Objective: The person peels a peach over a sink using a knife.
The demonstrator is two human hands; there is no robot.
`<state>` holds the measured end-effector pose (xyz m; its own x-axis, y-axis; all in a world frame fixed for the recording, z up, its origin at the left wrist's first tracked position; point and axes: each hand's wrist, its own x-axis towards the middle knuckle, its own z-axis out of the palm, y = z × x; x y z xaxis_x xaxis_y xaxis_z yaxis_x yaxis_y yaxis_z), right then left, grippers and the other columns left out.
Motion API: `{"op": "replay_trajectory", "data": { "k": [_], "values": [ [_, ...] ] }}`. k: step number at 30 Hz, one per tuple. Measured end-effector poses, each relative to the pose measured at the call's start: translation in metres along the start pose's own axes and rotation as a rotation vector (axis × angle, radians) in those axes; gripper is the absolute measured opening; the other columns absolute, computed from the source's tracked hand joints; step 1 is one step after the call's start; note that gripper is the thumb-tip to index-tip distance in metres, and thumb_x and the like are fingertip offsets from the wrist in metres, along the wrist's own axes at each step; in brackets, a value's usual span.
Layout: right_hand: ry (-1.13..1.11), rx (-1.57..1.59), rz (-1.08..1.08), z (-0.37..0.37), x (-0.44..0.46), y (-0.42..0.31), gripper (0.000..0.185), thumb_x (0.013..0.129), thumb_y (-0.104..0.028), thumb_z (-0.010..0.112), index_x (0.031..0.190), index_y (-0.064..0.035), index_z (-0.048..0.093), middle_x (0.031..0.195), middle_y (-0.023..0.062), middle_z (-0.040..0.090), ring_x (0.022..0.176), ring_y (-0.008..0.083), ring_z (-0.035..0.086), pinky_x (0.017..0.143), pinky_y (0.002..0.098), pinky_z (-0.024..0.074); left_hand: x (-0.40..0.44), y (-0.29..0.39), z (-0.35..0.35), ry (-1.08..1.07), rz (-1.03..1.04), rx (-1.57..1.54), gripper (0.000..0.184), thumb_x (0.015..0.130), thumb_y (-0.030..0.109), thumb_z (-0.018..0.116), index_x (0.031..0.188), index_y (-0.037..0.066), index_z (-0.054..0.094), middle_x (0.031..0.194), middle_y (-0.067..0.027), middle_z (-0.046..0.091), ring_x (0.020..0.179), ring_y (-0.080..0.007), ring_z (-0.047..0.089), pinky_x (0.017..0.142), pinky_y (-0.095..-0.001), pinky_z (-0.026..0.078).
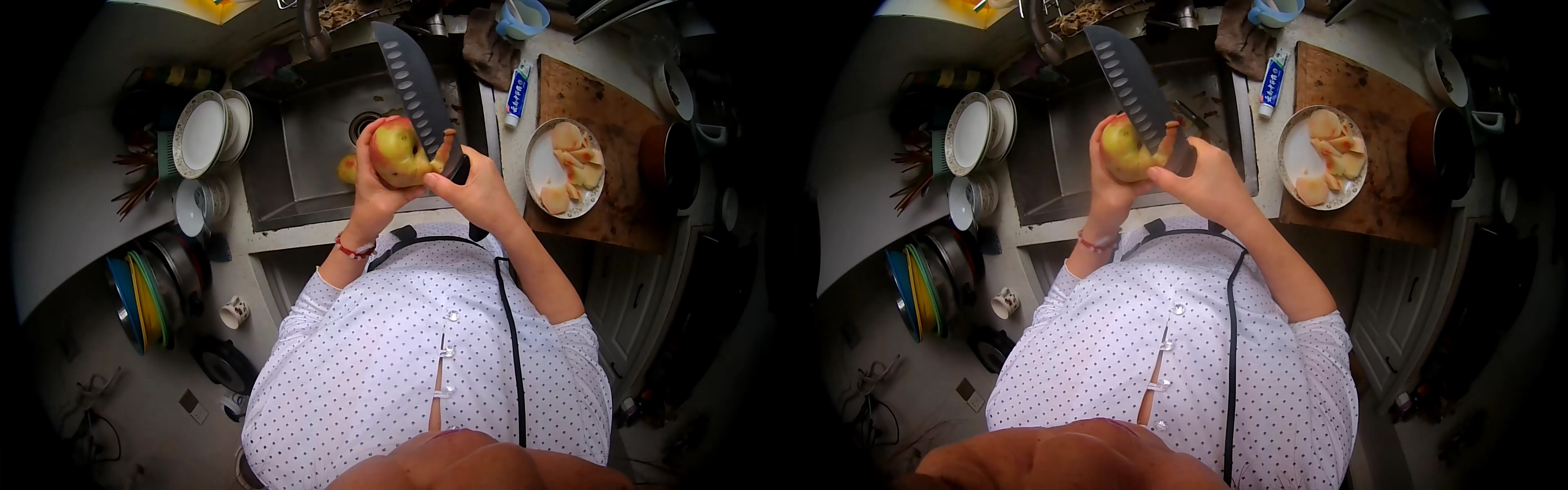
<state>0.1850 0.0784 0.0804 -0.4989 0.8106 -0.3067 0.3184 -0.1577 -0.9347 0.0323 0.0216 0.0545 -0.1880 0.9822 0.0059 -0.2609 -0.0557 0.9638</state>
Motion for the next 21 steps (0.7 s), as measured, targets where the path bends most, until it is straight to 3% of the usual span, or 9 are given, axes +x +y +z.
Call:
{"op": "replay_trajectory", "data": {
  "k": [1,3,4,6,10,12,16,18,21],
  "values": [
    [-0.001,0.000,0.000,0.000,0.001,0.002,0.028,0.073,-0.020,0.071,0.087,0.0001,0.057,0.070,-0.0006,0.056,0.064,0.0049,0.050,0.058,0.0213,0.0423,-0.001,0.001,0.001,0.001,0.000,0.000,0.094,0.056,-0.009,0.075,0.132,0.011,0.022,0.130,-0.0080,0.036,0.118,-0.0216,0.042,0.099,-0.0336,0.039],
    [0.023,-0.089,0.006,-0.001,0.003,0.006,0.045,0.068,-0.028,0.074,0.093,0.0061,0.058,0.077,0.0138,0.063,0.072,0.0168,0.062,0.065,0.0291,0.0482,-0.001,0.002,0.004,0.014,0.031,0.049,0.093,0.059,-0.007,0.076,0.132,0.012,0.021,0.129,-0.0090,0.035,0.118,-0.0216,0.042,0.098,-0.0333,0.040],
    [0.024,-0.089,0.006,0.000,0.003,0.007,0.045,0.068,-0.028,0.074,0.093,0.0061,0.058,0.077,0.0138,0.063,0.072,0.0168,0.062,0.065,0.0291,0.0482,-0.001,0.002,0.005,0.013,0.031,0.049,0.093,0.059,-0.007,0.076,0.132,0.012,0.021,0.129,-0.0090,0.035,0.118,-0.0216,0.042,0.098,-0.0333,0.040],
    [0.028,-0.043,-0.026,0.001,0.003,0.008,0.027,0.072,-0.017,0.071,0.088,0.0009,0.057,0.071,0.0003,0.057,0.064,0.0051,0.050,0.059,0.0222,0.0434,-0.002,0.000,0.005,0.022,0.060,0.057,0.092,0.061,-0.005,0.077,0.131,0.012,0.019,0.129,-0.0096,0.034,0.118,-0.0219,0.042,0.098,-0.0332,0.040],
    [-0.007,0.010,-0.030,0.001,0.000,-0.001,0.027,0.073,-0.017,0.071,0.088,0.0010,0.057,0.072,0.0006,0.058,0.064,0.0054,0.051,0.059,0.0225,0.0438,-0.001,-0.003,0.005,0.016,0.087,0.055,0.092,0.061,-0.006,0.076,0.131,0.012,0.019,0.130,-0.0099,0.033,0.118,-0.0220,0.041,0.098,-0.0331,0.040],
    [-0.007,0.000,-0.009,0.000,0.002,0.000,0.041,0.070,-0.028,0.072,0.092,0.0038,0.059,0.079,0.0134,0.064,0.073,0.0169,0.062,0.067,0.0290,0.0480,-0.001,-0.001,0.006,0.016,0.082,0.033,0.090,0.062,-0.005,0.075,0.131,0.012,0.020,0.130,-0.0099,0.033,0.118,-0.0222,0.041,0.099,-0.0343,0.039],
    [0.012,0.027,-0.001,-0.005,0.006,0.003,0.040,0.070,-0.028,0.071,0.092,0.0030,0.059,0.080,0.0123,0.064,0.073,0.0167,0.062,0.068,0.0293,0.0482,-0.002,0.003,-0.002,0.019,0.021,0.126,0.087,0.063,-0.001,0.075,0.130,0.010,0.020,0.130,-0.0102,0.033,0.119,-0.0226,0.040,0.100,-0.0358,0.037],
    [0.016,-0.014,0.088,-0.009,0.009,0.007,0.040,0.070,-0.028,0.071,0.093,0.0021,0.059,0.081,0.0112,0.065,0.074,0.0168,0.062,0.069,0.0293,0.0483,0.000,0.005,-0.009,-0.036,-0.074,-0.046,0.087,0.064,0.003,0.074,0.131,0.009,0.019,0.129,-0.0107,0.034,0.119,-0.0225,0.040,0.101,-0.0356,0.035],
    [-0.024,-0.102,0.059,-0.013,0.009,0.004,0.040,0.070,-0.028,0.072,0.094,0.0015,0.059,0.082,0.0111,0.065,0.075,0.0173,0.063,0.070,0.0294,0.0483,0.003,-0.005,-0.011,-0.031,0.032,-0.073,0.087,0.063,0.004,0.075,0.131,0.008,0.022,0.127,-0.0107,0.037,0.118,-0.0217,0.041,0.100,-0.0338,0.035]
  ]
}}
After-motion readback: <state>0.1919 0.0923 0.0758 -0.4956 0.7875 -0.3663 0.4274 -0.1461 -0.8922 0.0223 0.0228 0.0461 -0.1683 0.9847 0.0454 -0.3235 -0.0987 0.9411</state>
